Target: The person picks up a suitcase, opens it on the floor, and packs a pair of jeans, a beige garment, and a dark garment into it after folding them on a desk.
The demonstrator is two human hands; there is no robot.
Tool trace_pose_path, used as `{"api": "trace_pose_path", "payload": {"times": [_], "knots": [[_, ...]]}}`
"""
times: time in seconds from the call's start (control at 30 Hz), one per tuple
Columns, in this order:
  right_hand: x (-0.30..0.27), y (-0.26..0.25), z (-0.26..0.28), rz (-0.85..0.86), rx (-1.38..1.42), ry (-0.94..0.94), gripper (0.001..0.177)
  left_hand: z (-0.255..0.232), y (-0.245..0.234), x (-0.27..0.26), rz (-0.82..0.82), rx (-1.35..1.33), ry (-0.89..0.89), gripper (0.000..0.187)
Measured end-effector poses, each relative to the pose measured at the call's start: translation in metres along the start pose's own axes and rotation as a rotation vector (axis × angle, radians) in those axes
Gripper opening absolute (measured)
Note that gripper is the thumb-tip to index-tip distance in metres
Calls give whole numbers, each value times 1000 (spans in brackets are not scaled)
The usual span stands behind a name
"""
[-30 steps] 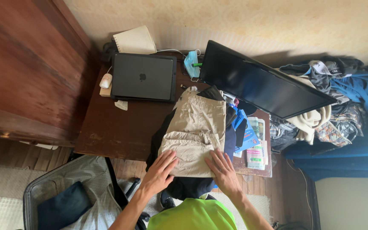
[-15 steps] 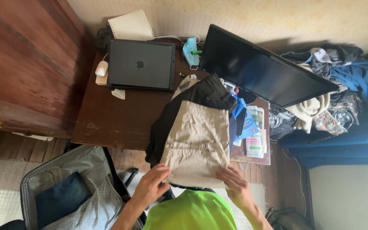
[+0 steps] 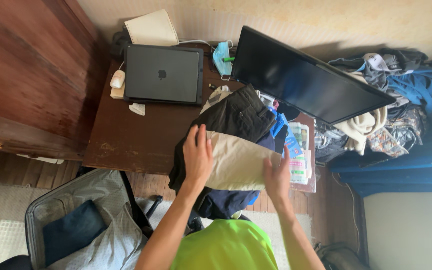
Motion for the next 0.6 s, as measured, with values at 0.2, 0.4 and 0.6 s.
{"api": "trace_pose_path", "payload": {"times": [0.2,0.4,0.6], "knots": [[-19,81,50,43,-870,-607,65,-33,83,-27,255,405,342,63],[22,41,-4,254,-781,-250,55,38,52,-8,364,558,-151,60],[28,-33,7,58,-523,-449,54,62,-20,-46,-82,419,-218,48]]}}
Point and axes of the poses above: each hand's wrist, its own x-axis towards the middle knuckle, its own y-axis out of the palm, z = x × y, the point moved 7 cm from there along x, towards the middle knuckle, and after that the axes turned 14 degrees about z, right-handed, at the moved point
